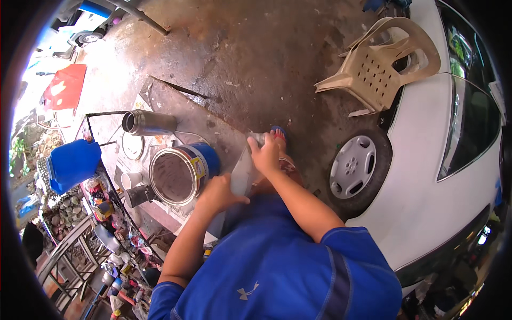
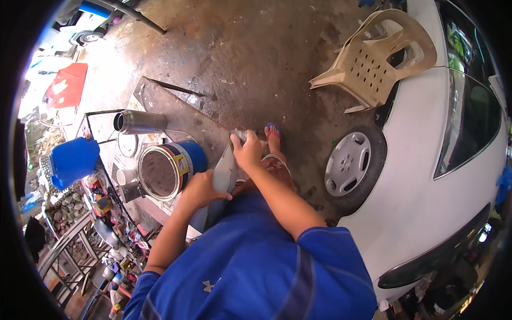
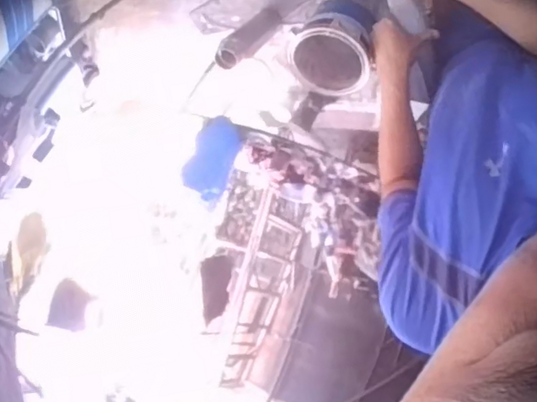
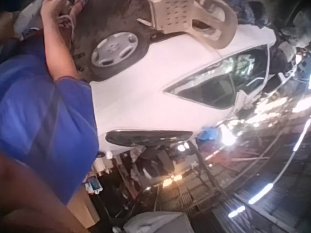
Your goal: The person holds a grey car part on a table and uses a piece of sandpaper to scrub its surface, occasionally checking the texture with their fingers before picking up the part to inspect it.
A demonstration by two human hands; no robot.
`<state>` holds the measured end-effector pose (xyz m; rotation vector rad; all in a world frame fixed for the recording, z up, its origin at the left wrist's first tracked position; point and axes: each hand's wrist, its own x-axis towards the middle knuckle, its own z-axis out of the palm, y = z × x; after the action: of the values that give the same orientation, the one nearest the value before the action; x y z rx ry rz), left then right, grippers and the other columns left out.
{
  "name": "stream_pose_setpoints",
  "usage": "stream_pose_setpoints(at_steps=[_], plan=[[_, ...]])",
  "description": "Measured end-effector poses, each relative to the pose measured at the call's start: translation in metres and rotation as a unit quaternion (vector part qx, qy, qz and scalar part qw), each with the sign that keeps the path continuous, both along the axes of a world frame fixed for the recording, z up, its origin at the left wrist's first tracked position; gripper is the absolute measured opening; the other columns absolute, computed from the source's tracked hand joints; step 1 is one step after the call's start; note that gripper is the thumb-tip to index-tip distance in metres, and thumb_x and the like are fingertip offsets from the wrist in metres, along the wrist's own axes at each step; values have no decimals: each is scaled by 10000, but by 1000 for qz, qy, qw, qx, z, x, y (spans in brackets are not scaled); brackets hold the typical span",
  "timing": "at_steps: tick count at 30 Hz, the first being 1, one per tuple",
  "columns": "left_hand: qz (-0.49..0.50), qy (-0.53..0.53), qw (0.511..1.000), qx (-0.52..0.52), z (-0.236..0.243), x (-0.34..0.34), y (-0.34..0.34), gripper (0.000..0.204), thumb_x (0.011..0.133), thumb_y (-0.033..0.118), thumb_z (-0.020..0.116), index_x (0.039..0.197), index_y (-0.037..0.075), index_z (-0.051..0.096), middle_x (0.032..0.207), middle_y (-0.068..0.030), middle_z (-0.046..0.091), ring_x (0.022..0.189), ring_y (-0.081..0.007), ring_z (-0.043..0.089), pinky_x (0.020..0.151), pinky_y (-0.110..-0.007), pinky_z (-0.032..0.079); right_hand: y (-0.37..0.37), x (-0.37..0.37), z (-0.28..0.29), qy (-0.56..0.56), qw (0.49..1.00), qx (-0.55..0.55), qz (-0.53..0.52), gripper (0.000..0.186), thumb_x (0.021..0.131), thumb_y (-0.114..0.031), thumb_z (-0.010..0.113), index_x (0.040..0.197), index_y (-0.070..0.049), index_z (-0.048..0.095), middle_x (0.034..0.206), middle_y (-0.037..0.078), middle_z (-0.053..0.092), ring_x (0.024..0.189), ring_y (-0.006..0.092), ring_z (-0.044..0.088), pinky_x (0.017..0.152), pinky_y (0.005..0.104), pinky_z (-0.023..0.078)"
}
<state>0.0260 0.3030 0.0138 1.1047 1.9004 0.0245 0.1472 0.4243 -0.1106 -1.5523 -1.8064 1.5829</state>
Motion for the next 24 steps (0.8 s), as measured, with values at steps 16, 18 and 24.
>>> stream_pose_setpoints(at_steps=[16, 18, 24], plan=[[-6, 14, 1000, 12, 6, 2, -1, 801, 545, 491, 969, 985, -108, 670, 861, -324, 704, 857, -458, 723, 779, -494, 576, -21, 7, 2, -22, 997, 65, -30, 428, 864, -394, 781, 965, 4, 660, 871, 233, 690, 840, 488, 645, 804, 541, 483], [1, -4, 1000, -11, 9, -1, 9, 812, 548, 491, 969, 993, -114, 660, 877, -330, 702, 868, -471, 719, 778, -494, 577, -1, 2, -16, -3, 996, 48, -74, 424, 851, -384, 794, 978, 0, 669, 877, 231, 685, 844, 481, 633, 822, 538, 482], [0, 9, 1000, 8, 5, 2, -1, 807, 539, 472, 974, 999, -112, 661, 879, -324, 705, 876, -468, 718, 796, -498, 574, -43, 27, -5, -21, 986, 153, 67, 468, 837, -401, 807, 1012, -9, 622, 948, 286, 655, 930, 491, 612, 840, 551, 460]])
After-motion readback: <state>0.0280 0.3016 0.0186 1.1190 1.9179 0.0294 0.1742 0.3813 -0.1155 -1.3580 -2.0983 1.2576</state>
